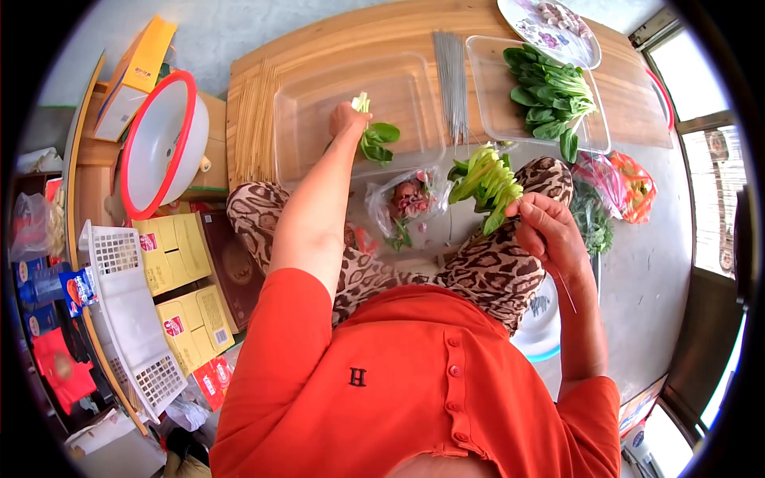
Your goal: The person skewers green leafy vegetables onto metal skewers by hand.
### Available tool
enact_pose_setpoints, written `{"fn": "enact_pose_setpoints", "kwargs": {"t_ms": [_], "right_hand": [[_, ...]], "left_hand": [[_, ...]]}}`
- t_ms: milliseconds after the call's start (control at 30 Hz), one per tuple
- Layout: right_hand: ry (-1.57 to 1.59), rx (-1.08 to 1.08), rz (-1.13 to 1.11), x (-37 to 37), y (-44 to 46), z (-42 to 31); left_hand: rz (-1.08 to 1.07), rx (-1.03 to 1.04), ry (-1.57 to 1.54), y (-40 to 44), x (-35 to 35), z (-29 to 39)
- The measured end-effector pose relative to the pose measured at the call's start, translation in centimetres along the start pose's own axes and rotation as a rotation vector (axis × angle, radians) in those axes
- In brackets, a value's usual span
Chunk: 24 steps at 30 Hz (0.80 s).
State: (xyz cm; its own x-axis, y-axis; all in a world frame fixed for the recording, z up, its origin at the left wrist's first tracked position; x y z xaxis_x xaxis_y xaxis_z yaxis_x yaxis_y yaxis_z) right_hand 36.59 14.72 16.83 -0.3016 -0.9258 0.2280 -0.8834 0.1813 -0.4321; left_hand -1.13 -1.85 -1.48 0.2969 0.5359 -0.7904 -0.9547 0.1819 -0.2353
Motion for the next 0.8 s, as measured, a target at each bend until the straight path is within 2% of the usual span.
{"fn": "enact_pose_setpoints", "kwargs": {"t_ms": [133, 233, 333, 367, 433, 500, 600, 633, 700, 800], "right_hand": [[0.013, -0.005, 0.002, -0.2, -0.2, 0.2], [-0.008, -0.007, 0.004, -0.1, 0.0, 0.2], [-0.048, -0.016, -0.004, 0.5, 0.3, -0.3], [-0.067, -0.015, -0.009, 0.8, 0.5, -0.6], [-0.06, -0.018, -0.014, 1.5, 0.7, -1.1], [-0.086, -0.046, -0.041, 2.1, 1.0, -1.7], [-0.092, -0.065, -0.063, 2.9, 1.1, -1.9], [-0.094, -0.076, -0.075, 3.0, 1.1, -2.0], [-0.099, -0.055, -0.078, 2.9, 0.9, -1.8], [-0.1, -0.059, -0.056, 2.5, 0.5, -2.0]], "left_hand": [[-0.018, -0.003, -0.014, 0.1, 0.3, 1.0], [0.04, 0.073, -0.052, 0.9, -0.9, 0.1], [-0.1, 0.141, -0.609, 1.8, -2.6, -0.7], [-0.095, 0.144, -0.61, 1.9, -3.1, -0.7], [-0.204, 0.092, -0.965, 0.3, -5.0, 0.3], [-0.214, 0.042, -0.95, -0.7, -5.6, 0.7], [-0.121, 0.135, -0.527, 0.5, -4.1, 0.3], [-0.123, 0.134, -0.531, 0.3, -3.5, 0.4], [-0.082, 0.07, -0.162, 0.6, -2.0, 0.6], [-0.035, 0.086, -0.117, -0.1, -0.6, 1.2]]}}
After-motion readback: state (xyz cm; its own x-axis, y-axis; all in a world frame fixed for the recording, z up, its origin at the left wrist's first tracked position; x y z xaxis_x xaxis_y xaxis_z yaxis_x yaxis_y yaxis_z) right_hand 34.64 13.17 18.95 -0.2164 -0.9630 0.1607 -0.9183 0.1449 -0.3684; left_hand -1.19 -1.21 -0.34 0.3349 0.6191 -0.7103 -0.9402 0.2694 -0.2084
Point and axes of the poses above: each hand's wrist, its own y-axis towards the middle knuckle, its own x-axis out of the palm, z = x × y, the point moved 4 cm from there along y, towards the middle knuckle, and after that the axes turned 10 degrees about -y, right-handed, at the moved point
